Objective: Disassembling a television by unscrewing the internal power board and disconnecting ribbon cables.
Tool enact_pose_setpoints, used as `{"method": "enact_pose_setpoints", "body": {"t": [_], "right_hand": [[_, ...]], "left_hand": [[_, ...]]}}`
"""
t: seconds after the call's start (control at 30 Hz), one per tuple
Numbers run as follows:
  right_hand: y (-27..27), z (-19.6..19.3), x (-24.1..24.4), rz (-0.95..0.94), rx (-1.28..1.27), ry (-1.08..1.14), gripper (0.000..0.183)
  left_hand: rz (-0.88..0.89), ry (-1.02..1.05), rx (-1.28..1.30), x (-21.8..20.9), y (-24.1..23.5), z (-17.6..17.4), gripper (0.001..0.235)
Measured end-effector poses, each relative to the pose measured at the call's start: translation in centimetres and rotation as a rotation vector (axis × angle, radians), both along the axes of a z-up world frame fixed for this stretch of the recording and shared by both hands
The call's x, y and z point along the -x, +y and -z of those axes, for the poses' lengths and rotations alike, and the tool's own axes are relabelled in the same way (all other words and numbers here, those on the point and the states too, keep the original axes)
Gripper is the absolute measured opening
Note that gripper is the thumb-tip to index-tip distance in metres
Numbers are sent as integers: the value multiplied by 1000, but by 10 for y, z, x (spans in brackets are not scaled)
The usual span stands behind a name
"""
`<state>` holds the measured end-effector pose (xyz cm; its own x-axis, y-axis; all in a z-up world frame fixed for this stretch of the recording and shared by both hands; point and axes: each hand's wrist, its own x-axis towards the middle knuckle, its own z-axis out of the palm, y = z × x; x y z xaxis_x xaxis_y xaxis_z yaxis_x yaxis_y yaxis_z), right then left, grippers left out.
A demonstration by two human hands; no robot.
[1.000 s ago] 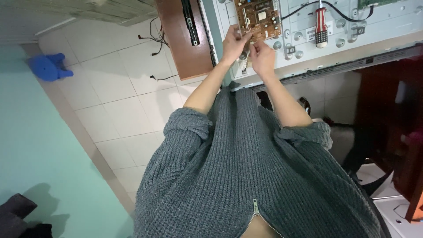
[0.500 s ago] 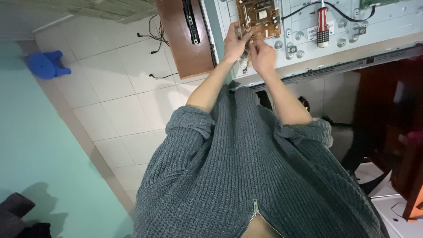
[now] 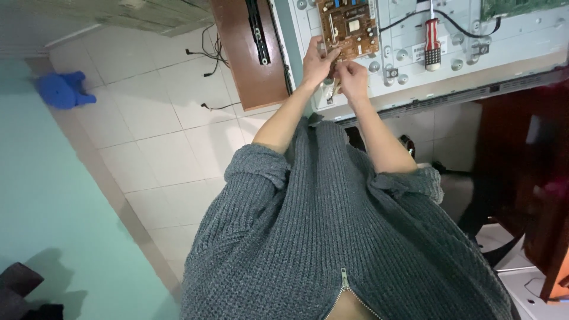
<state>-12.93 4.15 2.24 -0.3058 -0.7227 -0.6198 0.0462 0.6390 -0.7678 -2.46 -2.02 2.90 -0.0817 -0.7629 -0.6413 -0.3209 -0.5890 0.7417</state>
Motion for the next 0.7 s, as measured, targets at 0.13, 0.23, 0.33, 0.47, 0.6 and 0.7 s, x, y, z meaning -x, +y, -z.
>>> {"method": "enact_pose_setpoints", "body": {"t": [0.13,0.23,0.33,0.47,0.6,0.7], "right_hand": [[-13,-8,3,46,-131,10,38],[-14,0,2,162,-37,-119,20],[-12,3,3,78,-94,15,29],[-6,29,3,95,-57,8,28],[-3,52,1,152,-13,31,24],[-4,70,6,158,15,59,22]], "left_hand": [[11,-8,65,-1,-1,23,48],[-12,-15,25,-1,-2,22,52],[-12,2,68,-2,-2,19,48],[-8,13,59,-4,1,30,48],[-13,66,85,-9,3,56,50],[-47,76,62,-7,3,36,49]]}}
